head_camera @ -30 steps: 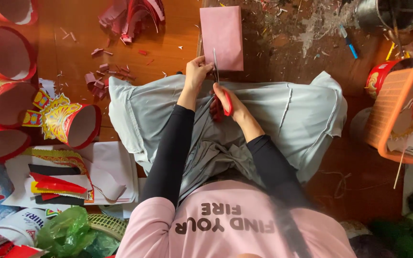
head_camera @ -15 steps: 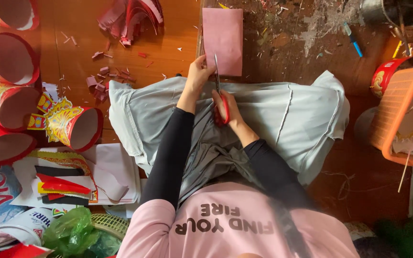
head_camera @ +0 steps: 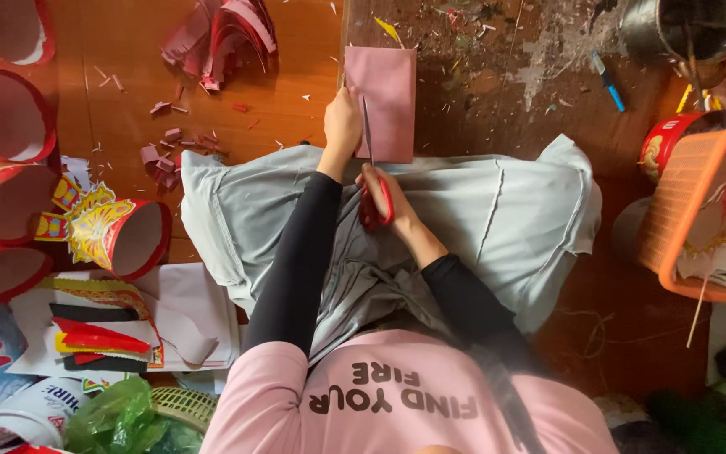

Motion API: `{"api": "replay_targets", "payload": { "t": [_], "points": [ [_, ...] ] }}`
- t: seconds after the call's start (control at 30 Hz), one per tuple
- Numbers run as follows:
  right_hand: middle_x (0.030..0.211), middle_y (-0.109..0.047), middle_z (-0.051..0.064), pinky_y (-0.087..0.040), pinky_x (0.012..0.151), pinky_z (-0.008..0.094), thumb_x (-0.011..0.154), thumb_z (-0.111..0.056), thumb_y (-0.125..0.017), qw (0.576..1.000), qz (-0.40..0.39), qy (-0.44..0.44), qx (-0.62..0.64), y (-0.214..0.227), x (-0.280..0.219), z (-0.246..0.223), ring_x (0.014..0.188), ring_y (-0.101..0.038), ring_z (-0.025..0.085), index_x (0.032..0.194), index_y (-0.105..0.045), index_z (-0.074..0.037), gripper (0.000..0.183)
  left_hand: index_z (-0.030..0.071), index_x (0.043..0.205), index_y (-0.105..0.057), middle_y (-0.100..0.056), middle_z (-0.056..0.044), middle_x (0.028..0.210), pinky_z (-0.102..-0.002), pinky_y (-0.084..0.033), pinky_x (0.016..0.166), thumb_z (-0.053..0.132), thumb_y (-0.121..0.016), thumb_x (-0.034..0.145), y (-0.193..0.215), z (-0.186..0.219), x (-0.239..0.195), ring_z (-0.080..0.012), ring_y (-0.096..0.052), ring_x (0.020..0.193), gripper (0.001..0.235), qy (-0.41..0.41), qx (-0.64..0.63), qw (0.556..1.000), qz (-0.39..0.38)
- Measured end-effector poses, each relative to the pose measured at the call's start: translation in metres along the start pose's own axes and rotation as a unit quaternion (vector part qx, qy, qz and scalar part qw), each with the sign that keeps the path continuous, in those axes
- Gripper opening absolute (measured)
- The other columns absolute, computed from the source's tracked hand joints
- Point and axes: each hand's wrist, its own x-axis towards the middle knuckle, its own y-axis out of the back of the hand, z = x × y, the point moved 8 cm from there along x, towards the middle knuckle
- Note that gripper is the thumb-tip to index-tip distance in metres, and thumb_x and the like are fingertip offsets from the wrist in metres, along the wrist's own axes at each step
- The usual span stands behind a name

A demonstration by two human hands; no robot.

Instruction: Cutting pink paper into strips using scissors.

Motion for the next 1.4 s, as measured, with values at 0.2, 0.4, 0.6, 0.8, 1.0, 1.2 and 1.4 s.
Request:
{"api": "replay_targets", "payload": {
  "t": [0.2,0.4,0.6,0.8,1.0,1.2,1.4],
  "points": [
    [0.075,-0.058,0.003,-0.045,0.057,0.029,0.112,-0.044,-0.059,0.985,0.044,0.137,-0.096,0.003,-0.009,-0.012,0.065,-0.053,0.011,0.092,-0.062,-0.002,0.046,0.002,0.091,-0.06,-0.067,-0.031,0.085,-0.059,-0.047,0.074,0.036,-0.046,0.106,0.0,0.0,-0.008,-0.0522,-0.063,0.086,0.04,-0.006,-0.03,0.999,0.013],
    [0.068,-0.057,0.003,-0.046,0.044,0.032,0.099,-0.048,-0.056,0.995,0.021,-0.09,0.043,-0.013,-0.007,-0.032,0.051,-0.06,0.016,0.098,-0.063,-0.01,0.039,0.001,0.089,-0.06,-0.066,-0.03,0.083,-0.058,-0.048,0.072,0.034,-0.046,0.106,0.008,0.001,-0.009,-0.0519,-0.063,0.083,0.04,-0.022,-0.041,0.999,0.007],
    [0.089,-0.066,0.007,-0.049,0.072,0.032,0.124,-0.052,-0.051,0.967,-0.002,0.232,-0.102,0.025,0.068,0.024,0.082,-0.06,0.015,0.097,-0.069,0.0,0.061,0.001,0.088,-0.061,-0.067,-0.03,0.085,-0.057,-0.049,0.072,0.035,-0.047,0.106,-0.007,-0.009,-0.013,-0.0515,-0.063,0.084,0.041,-0.02,-0.043,0.999,-0.005],
    [0.058,-0.053,0.008,-0.04,0.04,0.034,0.105,-0.041,-0.056,0.998,0.07,-0.008,-0.004,0.002,0.015,-0.024,0.042,-0.052,0.019,0.09,-0.062,-0.004,0.04,0.002,0.097,-0.061,-0.068,-0.03,0.09,-0.058,-0.049,0.077,0.042,-0.046,0.103,-0.001,-0.004,0.003,-0.0521,-0.062,0.089,0.043,0.018,-0.062,0.998,-0.006],
    [0.062,-0.061,0.008,-0.046,0.041,0.035,0.102,-0.034,-0.061,1.0,0.01,0.006,0.019,-0.02,-0.003,-0.052,0.045,-0.058,0.02,0.094,-0.062,-0.005,0.031,0.004,0.101,-0.062,-0.07,-0.028,0.095,-0.057,-0.049,0.082,0.047,-0.044,0.105,0.023,0.012,0.024,-0.0508,-0.064,0.094,0.046,0.044,-0.029,0.999,0.009],
    [0.09,-0.057,-0.005,-0.049,0.076,0.025,0.114,-0.038,-0.058,0.993,-0.013,0.116,-0.005,0.016,0.068,0.003,0.083,-0.054,0.006,0.097,-0.062,-0.001,0.041,0.004,0.102,-0.065,-0.07,-0.027,0.098,-0.055,-0.049,0.082,0.043,-0.048,0.104,0.014,0.013,0.008,-0.049,-0.064,0.096,0.042,0.008,-0.071,0.997,0.007],
    [0.078,-0.054,-0.006,-0.043,0.061,0.025,0.107,-0.034,-0.056,0.978,0.061,0.146,-0.137,0.006,0.05,-0.029,0.071,-0.048,0.006,0.095,-0.064,-0.003,0.034,0.002,0.103,-0.063,-0.07,-0.027,0.098,-0.05,-0.051,0.082,0.039,-0.051,0.104,-0.008,-0.011,0.01,-0.0474,-0.065,0.097,0.038,0.03,-0.123,0.992,-0.023]
  ]
}}
